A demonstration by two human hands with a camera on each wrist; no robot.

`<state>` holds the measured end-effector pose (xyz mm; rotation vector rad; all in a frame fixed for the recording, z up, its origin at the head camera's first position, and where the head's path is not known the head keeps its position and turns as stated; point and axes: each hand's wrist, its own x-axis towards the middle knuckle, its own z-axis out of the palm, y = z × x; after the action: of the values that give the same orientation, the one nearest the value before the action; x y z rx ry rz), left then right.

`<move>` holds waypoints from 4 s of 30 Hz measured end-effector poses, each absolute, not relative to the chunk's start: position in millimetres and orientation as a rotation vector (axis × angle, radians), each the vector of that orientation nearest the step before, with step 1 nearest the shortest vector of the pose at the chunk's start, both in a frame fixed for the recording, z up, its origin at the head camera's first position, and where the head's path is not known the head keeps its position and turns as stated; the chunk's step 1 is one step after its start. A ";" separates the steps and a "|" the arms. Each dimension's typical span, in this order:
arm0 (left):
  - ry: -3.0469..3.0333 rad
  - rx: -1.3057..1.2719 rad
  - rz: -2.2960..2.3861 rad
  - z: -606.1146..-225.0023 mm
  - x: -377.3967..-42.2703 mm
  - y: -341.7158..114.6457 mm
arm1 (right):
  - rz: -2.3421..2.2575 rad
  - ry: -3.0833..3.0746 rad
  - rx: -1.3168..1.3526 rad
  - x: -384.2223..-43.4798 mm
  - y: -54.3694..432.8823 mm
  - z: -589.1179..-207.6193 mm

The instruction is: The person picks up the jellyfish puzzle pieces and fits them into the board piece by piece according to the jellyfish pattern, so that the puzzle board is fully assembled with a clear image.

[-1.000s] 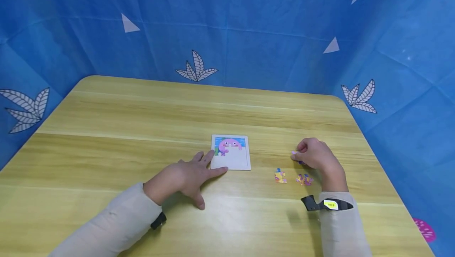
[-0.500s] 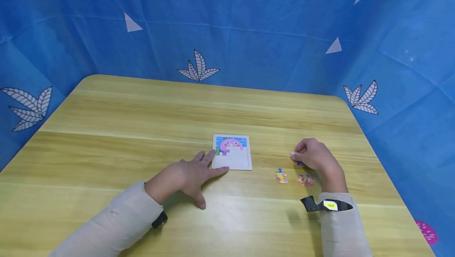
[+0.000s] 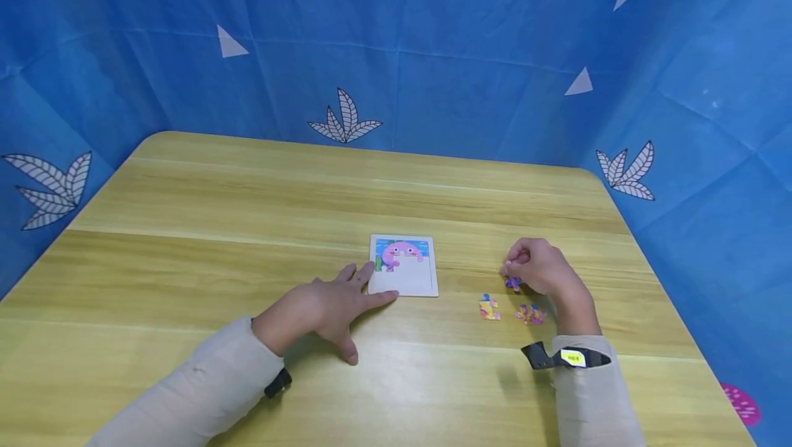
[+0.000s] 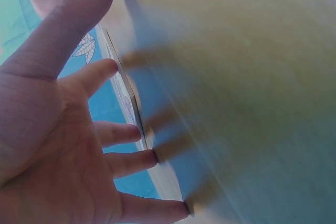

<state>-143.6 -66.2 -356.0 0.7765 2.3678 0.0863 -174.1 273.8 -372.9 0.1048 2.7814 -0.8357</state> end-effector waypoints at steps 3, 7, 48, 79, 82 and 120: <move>2.366 0.771 0.090 -355.7 -142.6 -67.1 | -0.897 2.787 0.081 -174.2 271.5 -373.5; 2.362 0.776 0.100 -356.2 -142.4 -67.3 | -1.088 2.748 0.008 -175.2 265.6 -376.2; 2.369 0.769 0.059 -357.3 -143.4 -68.6 | -1.278 2.483 -0.018 -211.8 140.0 -391.4; 2.365 0.772 0.071 -357.0 -143.7 -66.9 | -0.861 2.822 -0.212 -210.9 126.0 -388.0; 2.364 0.773 0.065 -357.3 -143.8 -66.7 | -0.860 2.841 -0.252 -207.1 125.5 -387.6; 2.368 0.759 0.101 -356.7 -143.0 -68.2 | -0.758 2.862 0.135 -164.7 318.5 -370.8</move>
<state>-143.0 -68.2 -356.7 0.7585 2.3681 0.1010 -164.7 318.5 -370.8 0.1353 2.8621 -0.7583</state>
